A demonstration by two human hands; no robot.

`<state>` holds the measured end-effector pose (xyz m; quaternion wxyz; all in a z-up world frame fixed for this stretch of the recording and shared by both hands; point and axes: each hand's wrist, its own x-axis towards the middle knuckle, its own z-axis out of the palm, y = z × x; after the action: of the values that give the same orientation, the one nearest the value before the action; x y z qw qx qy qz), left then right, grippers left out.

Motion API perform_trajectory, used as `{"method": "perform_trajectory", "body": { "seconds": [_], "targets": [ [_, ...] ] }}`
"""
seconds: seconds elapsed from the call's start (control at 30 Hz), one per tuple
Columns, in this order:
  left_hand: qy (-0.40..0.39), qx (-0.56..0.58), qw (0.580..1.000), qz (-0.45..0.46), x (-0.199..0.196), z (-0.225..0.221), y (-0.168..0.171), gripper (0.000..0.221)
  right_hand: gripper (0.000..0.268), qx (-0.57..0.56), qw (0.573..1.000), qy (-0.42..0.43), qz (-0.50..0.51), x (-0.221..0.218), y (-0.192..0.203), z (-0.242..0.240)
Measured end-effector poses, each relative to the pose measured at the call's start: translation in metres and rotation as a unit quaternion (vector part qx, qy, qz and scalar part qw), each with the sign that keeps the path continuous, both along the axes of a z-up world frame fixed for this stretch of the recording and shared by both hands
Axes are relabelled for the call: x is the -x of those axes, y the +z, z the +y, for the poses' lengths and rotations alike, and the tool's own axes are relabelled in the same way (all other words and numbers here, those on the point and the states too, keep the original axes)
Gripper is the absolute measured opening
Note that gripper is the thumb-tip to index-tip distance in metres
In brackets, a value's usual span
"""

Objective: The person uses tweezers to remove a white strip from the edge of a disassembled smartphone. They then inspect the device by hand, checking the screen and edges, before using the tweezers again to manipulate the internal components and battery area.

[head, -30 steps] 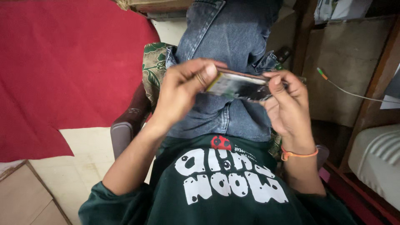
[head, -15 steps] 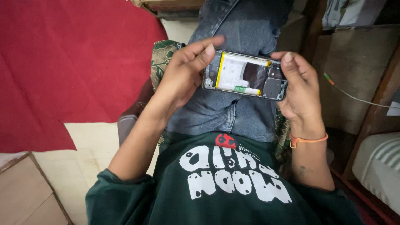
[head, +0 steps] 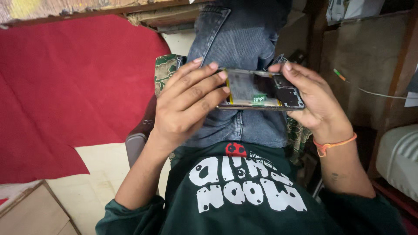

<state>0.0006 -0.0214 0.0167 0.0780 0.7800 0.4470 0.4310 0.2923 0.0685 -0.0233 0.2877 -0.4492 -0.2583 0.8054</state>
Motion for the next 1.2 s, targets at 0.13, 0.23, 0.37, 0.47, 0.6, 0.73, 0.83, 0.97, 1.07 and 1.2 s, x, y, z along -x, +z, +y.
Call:
{"method": "perform_trajectory", "body": {
  "seconds": [0.13, 0.23, 0.37, 0.47, 0.6, 0.73, 0.83, 0.97, 1.07, 1.2],
  "targets": [
    [0.025, 0.058, 0.993, -0.095, -0.002, 0.001, -0.016, 0.024, 0.066, -0.059, 0.995, 0.082, 0.028, 0.0, 0.016, -0.009],
    [0.044, 0.133, 0.971, -0.196, -0.002, 0.006, -0.036, 0.018, 0.065, -0.298, 0.951, 0.084, -0.001, 0.007, 0.013, -0.019],
    [0.048, 0.169, 0.948, -0.264, -0.002, 0.008, -0.043, 0.025, 0.049, -0.542, 0.818, 0.063, -0.179, 0.011, 0.004, -0.026],
    [0.063, 0.159, 0.965, -0.199, -0.005, 0.008, -0.034, 0.03, 0.041, -0.487, 0.869, 0.023, -0.084, 0.018, -0.013, -0.026],
    [0.062, 0.142, 0.969, -0.192, -0.011, 0.005, -0.028, 0.024, 0.036, -0.517, 0.854, 0.015, -0.054, 0.022, -0.023, -0.026],
    [0.096, 0.096, 0.982, -0.132, -0.02, 0.003, -0.024, 0.02, 0.035, -0.55, 0.831, 0.023, -0.081, 0.022, -0.019, -0.028],
    [0.113, 0.082, 0.987, -0.075, -0.023, -0.002, -0.015, 0.019, 0.035, -0.533, 0.843, 0.017, -0.073, 0.023, -0.016, -0.027],
    [0.102, 0.009, 0.991, 0.084, -0.025, -0.001, -0.007, 0.029, 0.033, -0.569, 0.817, 0.012, -0.09, 0.028, -0.015, -0.027],
    [0.094, 0.01, 0.993, 0.071, -0.04, 0.001, -0.015, 0.028, 0.031, -0.598, 0.793, 0.018, -0.118, 0.034, -0.015, -0.027],
    [0.096, -0.005, 0.994, 0.055, -0.043, -0.002, -0.027, 0.027, 0.03, -0.619, 0.772, 0.006, -0.145, 0.038, -0.015, -0.029]
  ]
}}
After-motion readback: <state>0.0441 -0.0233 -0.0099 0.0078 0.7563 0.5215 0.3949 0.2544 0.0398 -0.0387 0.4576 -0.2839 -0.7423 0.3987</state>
